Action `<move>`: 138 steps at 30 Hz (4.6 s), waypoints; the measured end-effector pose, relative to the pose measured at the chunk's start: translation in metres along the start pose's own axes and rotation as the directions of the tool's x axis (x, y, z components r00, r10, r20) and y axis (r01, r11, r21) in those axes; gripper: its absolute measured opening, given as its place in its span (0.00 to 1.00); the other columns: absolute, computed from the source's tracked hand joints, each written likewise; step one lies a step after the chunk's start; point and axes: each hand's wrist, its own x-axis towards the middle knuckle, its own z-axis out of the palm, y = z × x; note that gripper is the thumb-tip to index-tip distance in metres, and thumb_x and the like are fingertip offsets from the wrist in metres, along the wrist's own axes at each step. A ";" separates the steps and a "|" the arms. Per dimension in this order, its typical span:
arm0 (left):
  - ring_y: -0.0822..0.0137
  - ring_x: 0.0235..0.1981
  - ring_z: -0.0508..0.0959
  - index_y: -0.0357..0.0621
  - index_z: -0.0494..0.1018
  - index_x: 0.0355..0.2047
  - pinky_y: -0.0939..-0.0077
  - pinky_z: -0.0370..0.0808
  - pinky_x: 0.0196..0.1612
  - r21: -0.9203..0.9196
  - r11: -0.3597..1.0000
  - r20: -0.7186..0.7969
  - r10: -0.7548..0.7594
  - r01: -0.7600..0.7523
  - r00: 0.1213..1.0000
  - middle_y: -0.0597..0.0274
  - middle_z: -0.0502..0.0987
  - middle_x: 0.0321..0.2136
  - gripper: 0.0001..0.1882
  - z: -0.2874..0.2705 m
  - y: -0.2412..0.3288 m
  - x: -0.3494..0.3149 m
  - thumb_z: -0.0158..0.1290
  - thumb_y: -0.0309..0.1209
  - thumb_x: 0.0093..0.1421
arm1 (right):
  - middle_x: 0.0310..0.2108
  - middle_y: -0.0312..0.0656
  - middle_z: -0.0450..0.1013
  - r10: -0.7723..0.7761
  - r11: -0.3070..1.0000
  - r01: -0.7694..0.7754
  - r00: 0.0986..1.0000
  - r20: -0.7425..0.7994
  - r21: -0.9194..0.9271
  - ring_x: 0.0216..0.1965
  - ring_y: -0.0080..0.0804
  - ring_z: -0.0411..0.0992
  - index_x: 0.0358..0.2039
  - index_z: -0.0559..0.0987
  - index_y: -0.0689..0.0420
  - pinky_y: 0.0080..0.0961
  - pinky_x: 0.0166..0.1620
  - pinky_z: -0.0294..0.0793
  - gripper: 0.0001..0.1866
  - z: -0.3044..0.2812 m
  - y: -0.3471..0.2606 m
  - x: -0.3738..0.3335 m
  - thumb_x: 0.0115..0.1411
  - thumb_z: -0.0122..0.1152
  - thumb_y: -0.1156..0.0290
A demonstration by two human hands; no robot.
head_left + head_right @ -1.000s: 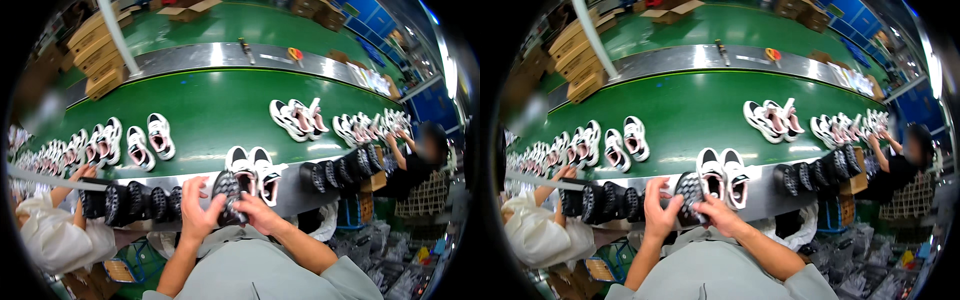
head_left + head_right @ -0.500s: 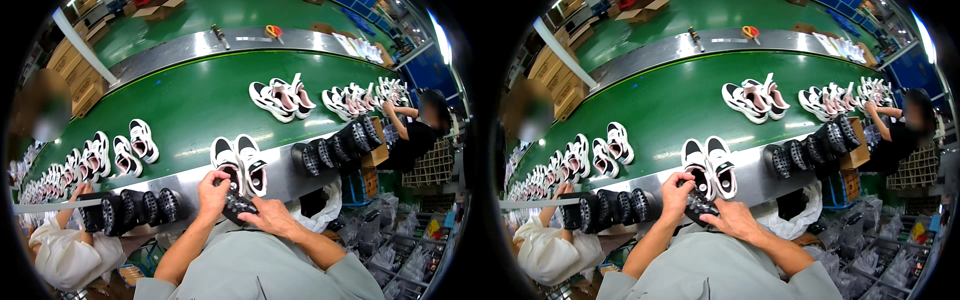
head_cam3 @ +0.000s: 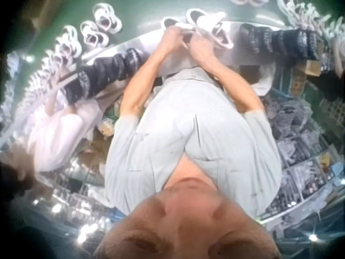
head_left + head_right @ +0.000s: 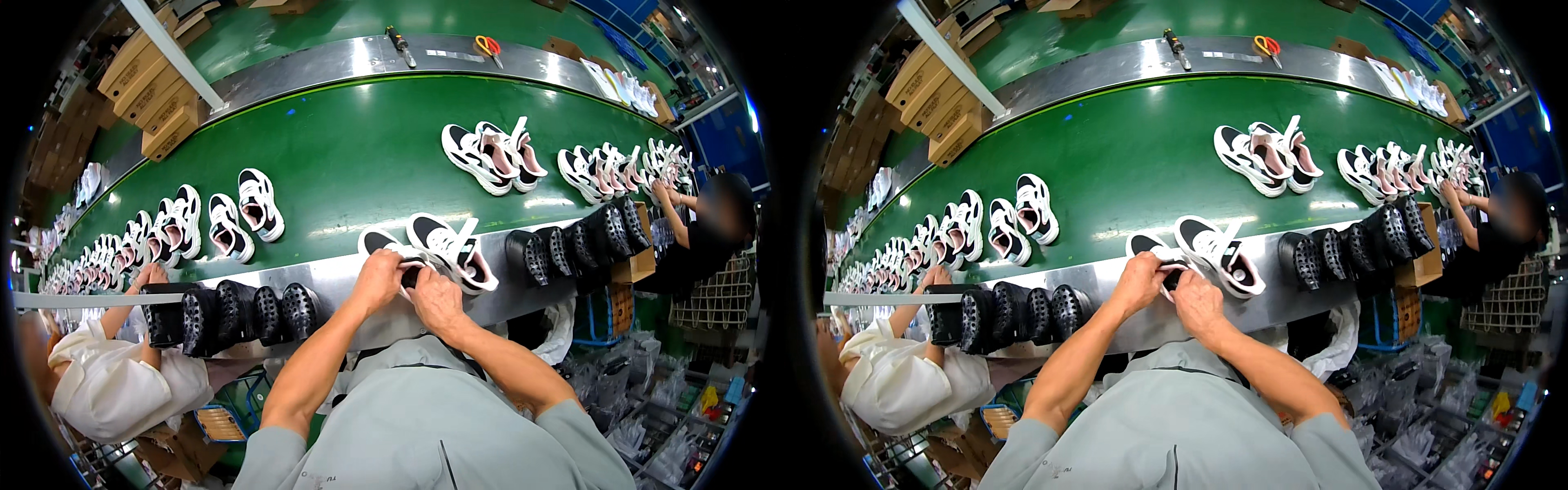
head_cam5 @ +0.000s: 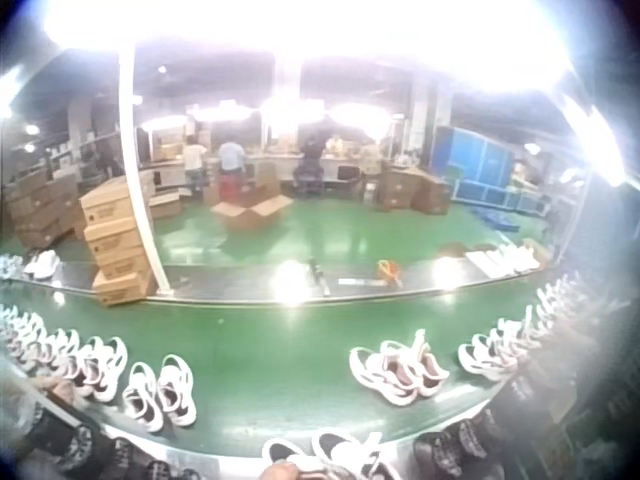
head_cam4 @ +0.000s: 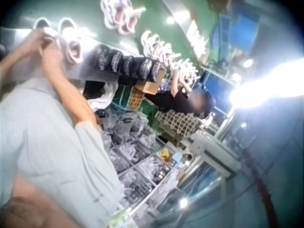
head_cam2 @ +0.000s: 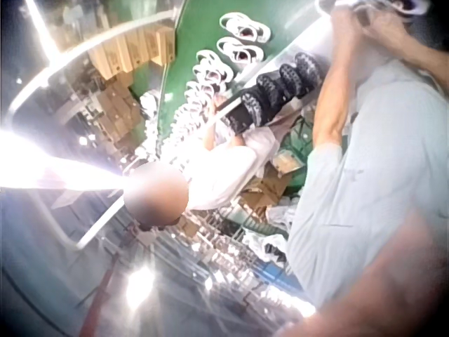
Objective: The person laces shoes and attaches soles while working at a conveyor belt in a factory setting.
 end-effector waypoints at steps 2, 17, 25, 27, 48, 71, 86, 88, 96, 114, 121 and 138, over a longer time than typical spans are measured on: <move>0.44 0.34 0.78 0.34 0.80 0.33 0.55 0.75 0.40 -0.164 0.982 -0.046 -0.103 0.094 0.994 0.44 0.78 0.29 0.06 -0.006 -0.008 -0.004 0.56 0.25 0.58 | 0.28 0.49 0.77 -0.067 0.998 0.068 0.996 -0.055 0.006 0.29 0.43 0.80 0.44 0.74 0.67 0.36 0.29 0.79 0.20 -0.002 -0.004 -0.011 0.61 0.64 0.63; 0.46 0.45 0.77 0.44 0.77 0.53 0.57 0.74 0.51 -0.175 0.985 -0.048 -0.012 0.004 0.999 0.47 0.78 0.42 0.21 -0.005 -0.028 -0.026 0.61 0.31 0.59 | 0.37 0.55 0.76 -0.027 0.942 0.153 0.922 -0.387 0.298 0.43 0.55 0.76 0.57 0.73 0.64 0.43 0.41 0.76 0.28 0.014 0.012 -0.018 0.57 0.67 0.70; 0.37 0.45 0.78 0.48 0.61 0.67 0.49 0.75 0.49 -0.021 0.826 -0.056 -0.564 0.563 0.824 0.38 0.77 0.43 0.41 0.024 -0.008 -0.045 0.63 0.37 0.55 | 0.28 0.64 0.77 0.404 0.735 -0.398 0.907 0.118 0.549 0.32 0.67 0.77 0.36 0.74 0.65 0.54 0.39 0.74 0.20 0.041 -0.008 0.007 0.59 0.66 0.59; 0.37 0.43 0.78 0.51 0.62 0.67 0.48 0.76 0.47 0.029 0.840 -0.083 -0.539 0.543 0.838 0.39 0.76 0.41 0.40 0.016 -0.006 -0.047 0.63 0.37 0.54 | 0.32 0.62 0.78 0.428 0.682 -0.497 0.866 0.258 0.537 0.40 0.64 0.77 0.39 0.74 0.66 0.52 0.45 0.74 0.21 0.035 -0.014 0.010 0.58 0.67 0.60; 0.54 0.44 0.75 0.45 0.79 0.40 0.59 0.74 0.48 0.080 0.995 -0.331 0.078 -0.054 0.940 0.59 0.75 0.37 0.15 -0.031 0.008 -0.040 0.62 0.25 0.51 | 0.47 0.43 0.77 0.146 -0.224 -0.218 0.956 0.254 0.950 0.47 0.31 0.73 0.48 0.78 0.59 0.30 0.55 0.70 0.14 0.018 -0.015 0.052 0.73 0.51 0.63; 0.43 0.48 0.79 0.48 0.58 0.66 0.55 0.80 0.45 0.047 0.731 0.140 -0.679 0.680 0.721 0.47 0.78 0.46 0.38 -0.007 0.004 -0.075 0.60 0.37 0.58 | 0.54 0.43 0.69 -0.285 0.467 -0.258 0.861 0.420 0.846 0.52 0.32 0.69 0.58 0.72 0.59 0.30 0.55 0.70 0.25 -0.054 0.026 0.054 0.58 0.54 0.77; 0.40 0.48 0.70 0.62 0.70 0.61 0.52 0.74 0.52 0.301 0.919 -0.031 -0.255 0.252 0.966 0.44 0.67 0.54 0.42 -0.038 0.022 -0.061 0.68 0.25 0.42 | 0.28 0.31 0.73 -0.211 0.492 -0.209 0.913 0.348 0.845 0.30 0.18 0.68 0.35 0.79 0.62 0.20 0.34 0.68 0.11 -0.078 0.024 0.010 0.66 0.63 0.66; 0.42 0.47 0.71 0.62 0.70 0.60 0.52 0.74 0.51 0.338 0.924 -0.045 -0.175 0.180 0.984 0.45 0.67 0.53 0.43 -0.050 0.024 -0.055 0.69 0.25 0.41 | 0.27 0.31 0.72 -0.181 0.478 -0.227 0.920 0.348 0.849 0.30 0.19 0.67 0.35 0.78 0.62 0.20 0.34 0.67 0.12 -0.077 0.020 0.008 0.67 0.62 0.65; 0.51 0.46 0.70 0.65 0.75 0.56 0.60 0.68 0.47 0.482 0.859 0.064 0.160 -0.171 0.985 0.53 0.68 0.51 0.33 -0.083 0.034 -0.039 0.63 0.30 0.46 | 0.24 0.38 0.71 -0.207 0.619 -0.112 0.932 0.298 0.778 0.27 0.25 0.65 0.33 0.77 0.64 0.28 0.32 0.66 0.15 -0.088 0.002 0.015 0.68 0.58 0.62; 0.40 0.47 0.76 0.49 0.72 0.51 0.46 0.75 0.44 0.310 0.880 0.071 -0.399 0.360 0.914 0.44 0.76 0.46 0.25 -0.069 0.032 -0.049 0.59 0.27 0.50 | 0.22 0.52 0.75 0.068 0.771 -0.243 0.950 0.304 0.588 0.27 0.51 0.73 0.27 0.79 0.64 0.43 0.34 0.72 0.17 -0.085 0.008 0.016 0.60 0.64 0.60; 0.38 0.44 0.80 0.34 0.71 0.45 0.48 0.76 0.45 0.144 0.772 0.103 -0.633 0.618 0.767 0.32 0.80 0.38 0.19 -0.032 -0.020 -0.067 0.56 0.33 0.56 | 0.38 0.52 0.74 0.123 0.991 -0.132 0.904 -0.409 0.006 0.37 0.56 0.72 0.43 0.74 0.64 0.54 0.43 0.73 0.17 -0.041 0.095 -0.038 0.55 0.64 0.70; 0.35 0.32 0.80 0.33 0.68 0.42 0.46 0.74 0.34 -0.116 0.919 0.084 -0.368 0.376 0.926 0.34 0.78 0.26 0.11 0.054 0.033 0.021 0.52 0.25 0.60 | 0.43 0.47 0.71 0.088 0.947 0.012 0.951 -0.296 0.320 0.45 0.49 0.71 0.38 0.80 0.54 0.41 0.48 0.72 0.13 0.027 0.075 0.006 0.50 0.62 0.73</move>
